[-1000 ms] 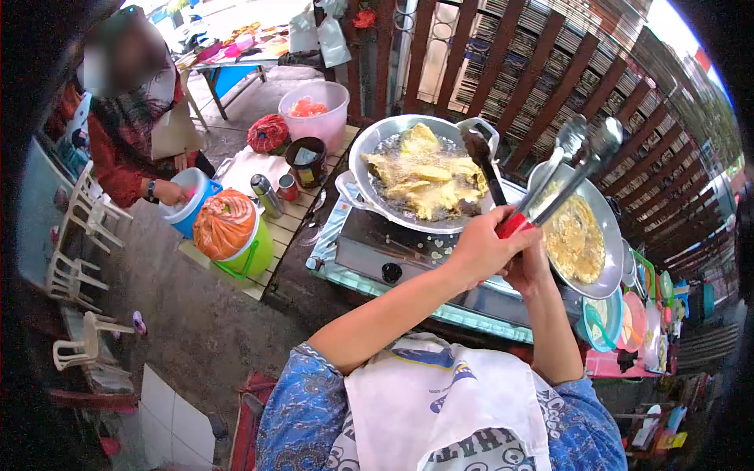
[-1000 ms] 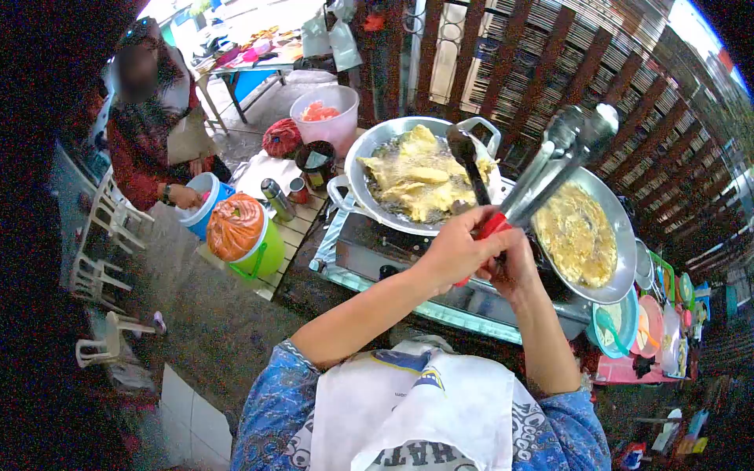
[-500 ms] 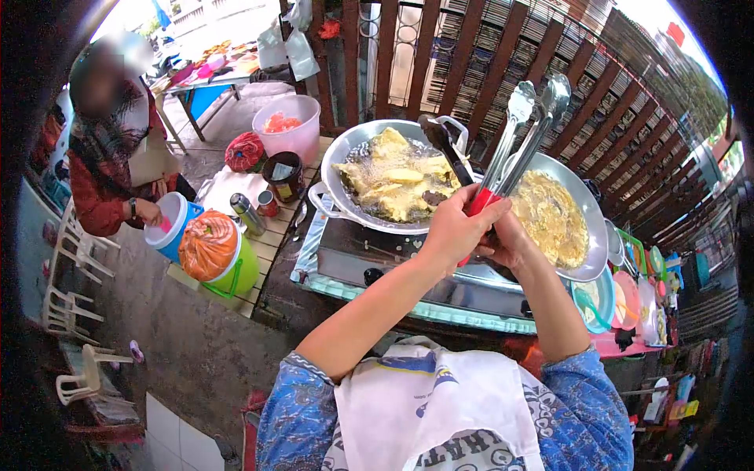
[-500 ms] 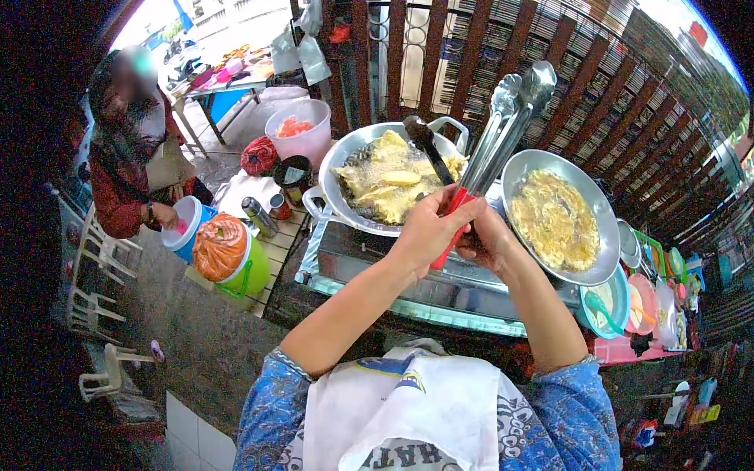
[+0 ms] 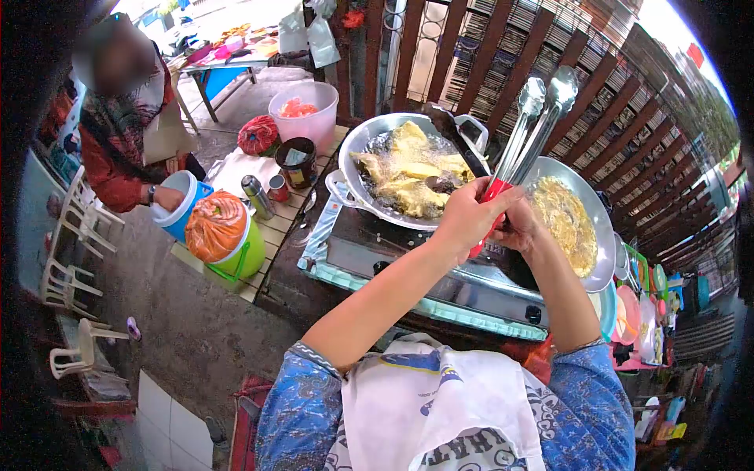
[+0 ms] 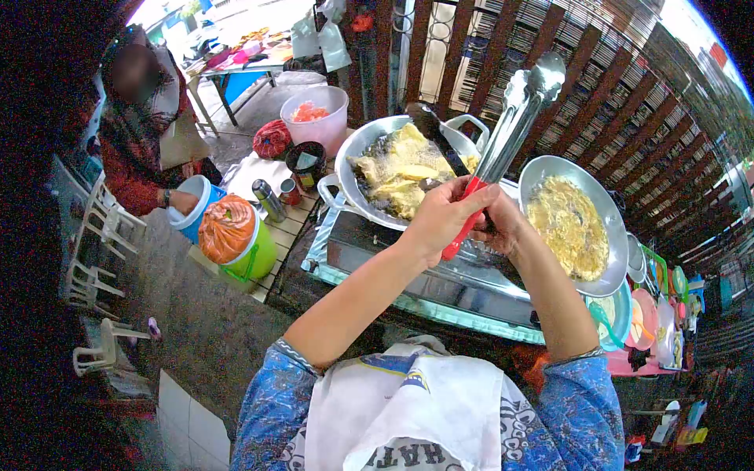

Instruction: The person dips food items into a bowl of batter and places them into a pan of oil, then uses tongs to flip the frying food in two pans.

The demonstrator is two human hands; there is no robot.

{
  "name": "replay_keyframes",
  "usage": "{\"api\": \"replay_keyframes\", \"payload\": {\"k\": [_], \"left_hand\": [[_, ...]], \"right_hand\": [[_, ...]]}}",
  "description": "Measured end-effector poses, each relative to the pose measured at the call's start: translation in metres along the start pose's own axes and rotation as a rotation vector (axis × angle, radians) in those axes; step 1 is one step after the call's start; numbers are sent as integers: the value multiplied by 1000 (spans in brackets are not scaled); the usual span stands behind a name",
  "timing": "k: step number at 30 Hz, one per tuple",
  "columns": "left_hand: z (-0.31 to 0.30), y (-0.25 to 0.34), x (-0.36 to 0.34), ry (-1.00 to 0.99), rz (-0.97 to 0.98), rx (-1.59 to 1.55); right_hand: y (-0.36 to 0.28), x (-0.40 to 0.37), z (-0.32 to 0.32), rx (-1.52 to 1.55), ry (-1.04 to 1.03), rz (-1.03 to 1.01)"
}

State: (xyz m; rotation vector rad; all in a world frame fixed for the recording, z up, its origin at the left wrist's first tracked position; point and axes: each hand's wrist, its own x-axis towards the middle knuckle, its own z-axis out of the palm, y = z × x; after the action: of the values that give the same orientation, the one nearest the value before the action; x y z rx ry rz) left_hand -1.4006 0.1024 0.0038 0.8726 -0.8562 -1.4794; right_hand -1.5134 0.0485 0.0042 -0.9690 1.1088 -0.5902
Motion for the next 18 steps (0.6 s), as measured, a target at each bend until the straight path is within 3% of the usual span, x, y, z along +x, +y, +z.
{"api": "replay_keyframes", "payload": {"k": [5, 11, 14, 15, 17, 18], "left_hand": [[-13, 16, -6, -52, -41, -184], [-66, 59, -39, 124, 85, -49], [-94, 67, -55, 233, 127, 29], [-102, 67, -58, 260, 145, 49], [-113, 65, -67, 286, 130, 128], [-117, 63, -71, 312, 114, 207]], "right_hand": [[-11, 11, -14, -65, 15, 38], [-32, 15, -65, -45, -58, -15], [-58, 9, -70, -638, 4, -97], [-60, 11, -74, -637, 6, -96], [-63, 16, -78, -1235, 103, -626], [-68, 15, -76, -1426, 192, -595]]}}
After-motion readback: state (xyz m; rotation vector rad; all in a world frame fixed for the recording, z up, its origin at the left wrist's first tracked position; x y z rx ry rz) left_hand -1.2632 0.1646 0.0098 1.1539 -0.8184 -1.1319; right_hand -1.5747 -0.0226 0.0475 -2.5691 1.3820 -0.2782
